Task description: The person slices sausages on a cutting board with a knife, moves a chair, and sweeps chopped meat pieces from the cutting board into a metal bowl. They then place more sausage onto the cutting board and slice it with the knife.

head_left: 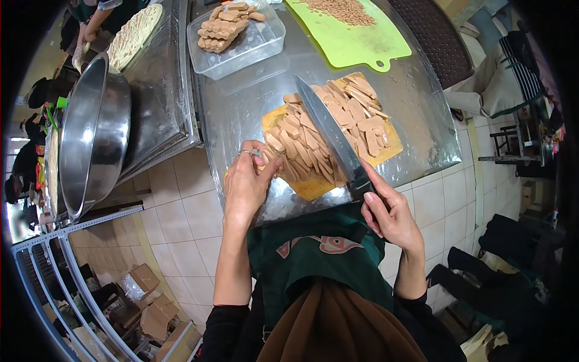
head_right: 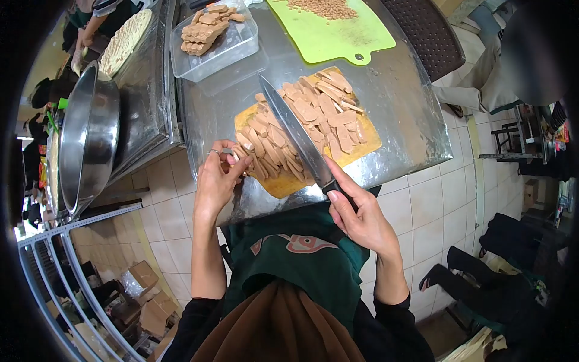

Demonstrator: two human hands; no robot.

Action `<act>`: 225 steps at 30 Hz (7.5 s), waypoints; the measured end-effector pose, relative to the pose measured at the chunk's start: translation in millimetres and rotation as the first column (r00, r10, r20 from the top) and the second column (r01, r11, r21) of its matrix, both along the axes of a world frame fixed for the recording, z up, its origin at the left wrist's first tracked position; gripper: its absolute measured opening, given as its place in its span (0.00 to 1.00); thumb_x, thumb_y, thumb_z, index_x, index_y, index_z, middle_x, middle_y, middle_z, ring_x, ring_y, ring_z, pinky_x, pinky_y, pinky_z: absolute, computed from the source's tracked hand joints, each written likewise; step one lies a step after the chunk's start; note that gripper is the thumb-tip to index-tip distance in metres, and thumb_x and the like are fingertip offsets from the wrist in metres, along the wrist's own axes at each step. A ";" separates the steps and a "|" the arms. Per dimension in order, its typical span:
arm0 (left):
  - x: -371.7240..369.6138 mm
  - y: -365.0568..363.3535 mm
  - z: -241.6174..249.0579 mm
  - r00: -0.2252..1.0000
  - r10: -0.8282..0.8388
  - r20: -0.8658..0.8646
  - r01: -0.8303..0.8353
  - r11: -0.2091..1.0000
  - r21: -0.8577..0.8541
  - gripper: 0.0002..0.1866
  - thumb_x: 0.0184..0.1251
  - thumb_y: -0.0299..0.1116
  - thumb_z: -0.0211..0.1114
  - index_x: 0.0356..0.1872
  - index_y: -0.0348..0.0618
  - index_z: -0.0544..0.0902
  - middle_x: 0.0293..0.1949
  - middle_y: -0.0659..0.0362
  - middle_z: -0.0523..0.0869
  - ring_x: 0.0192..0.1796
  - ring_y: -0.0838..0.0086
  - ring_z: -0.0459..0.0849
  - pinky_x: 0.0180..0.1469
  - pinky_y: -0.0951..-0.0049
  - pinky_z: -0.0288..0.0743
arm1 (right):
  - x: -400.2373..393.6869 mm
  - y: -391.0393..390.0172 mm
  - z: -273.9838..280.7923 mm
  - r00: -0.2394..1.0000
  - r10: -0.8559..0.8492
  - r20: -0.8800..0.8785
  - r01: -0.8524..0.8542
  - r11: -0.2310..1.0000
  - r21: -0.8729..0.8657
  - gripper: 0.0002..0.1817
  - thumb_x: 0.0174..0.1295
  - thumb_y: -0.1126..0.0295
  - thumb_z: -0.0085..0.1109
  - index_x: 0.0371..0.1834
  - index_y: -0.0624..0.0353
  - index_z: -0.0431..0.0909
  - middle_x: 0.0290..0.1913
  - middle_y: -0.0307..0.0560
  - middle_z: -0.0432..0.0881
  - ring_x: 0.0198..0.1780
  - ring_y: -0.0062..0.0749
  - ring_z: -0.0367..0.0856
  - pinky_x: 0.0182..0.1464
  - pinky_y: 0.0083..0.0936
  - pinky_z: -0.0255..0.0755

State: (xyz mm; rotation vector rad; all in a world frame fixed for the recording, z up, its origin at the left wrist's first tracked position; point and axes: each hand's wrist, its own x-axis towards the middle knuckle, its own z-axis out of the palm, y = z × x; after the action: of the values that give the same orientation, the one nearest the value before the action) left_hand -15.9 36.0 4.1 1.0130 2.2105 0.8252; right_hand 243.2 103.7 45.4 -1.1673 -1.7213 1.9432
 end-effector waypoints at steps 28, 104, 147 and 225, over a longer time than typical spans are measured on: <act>48.2 165.8 38.6 0.741 -0.629 -0.235 0.659 0.749 0.073 0.19 0.61 0.44 0.67 0.42 0.37 0.80 0.32 0.45 0.86 0.35 0.52 0.86 0.41 0.56 0.77 | 74.3 8.3 -7.5 0.923 -0.376 -0.086 0.381 0.923 0.051 0.29 0.75 0.72 0.41 0.79 0.54 0.51 0.17 0.35 0.68 0.14 0.13 0.60 0.15 0.13 0.58; 7.2 -26.6 -7.0 0.848 0.303 0.434 -0.374 0.924 0.085 0.09 0.67 0.30 0.68 0.36 0.34 0.80 0.31 0.58 0.86 0.30 0.82 0.83 0.35 0.82 0.79 | -20.3 -41.9 -1.0 0.941 0.287 0.178 -0.327 0.908 0.263 0.33 0.68 0.77 0.53 0.76 0.49 0.57 0.41 0.61 0.82 0.39 0.59 0.82 0.42 0.39 0.76; 1.3 -25.3 -1.9 0.765 0.339 0.548 -0.373 0.926 -0.052 0.08 0.70 0.28 0.64 0.37 0.33 0.76 0.34 0.55 0.87 0.35 0.76 0.87 0.38 0.79 0.80 | -59.3 -22.3 -1.3 0.811 0.482 0.332 -0.509 0.861 -0.004 0.38 0.68 0.76 0.51 0.79 0.37 0.49 0.33 0.56 0.72 0.30 0.57 0.79 0.33 0.45 0.76; -0.7 -30.0 -6.5 0.768 0.287 0.573 -0.336 0.942 -0.021 0.08 0.72 0.30 0.62 0.41 0.35 0.77 0.36 0.56 0.86 0.36 0.76 0.86 0.41 0.78 0.81 | -85.1 -25.2 -11.2 0.832 0.384 0.400 -0.485 0.854 0.189 0.32 0.67 0.80 0.51 0.75 0.54 0.59 0.44 0.64 0.79 0.45 0.59 0.80 0.45 0.38 0.76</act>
State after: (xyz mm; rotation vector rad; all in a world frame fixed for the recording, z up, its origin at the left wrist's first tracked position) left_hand -16.6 6.1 -2.5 0.3429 1.8370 1.1972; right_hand 158.1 78.5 34.2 -1.1297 -2.5596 1.6899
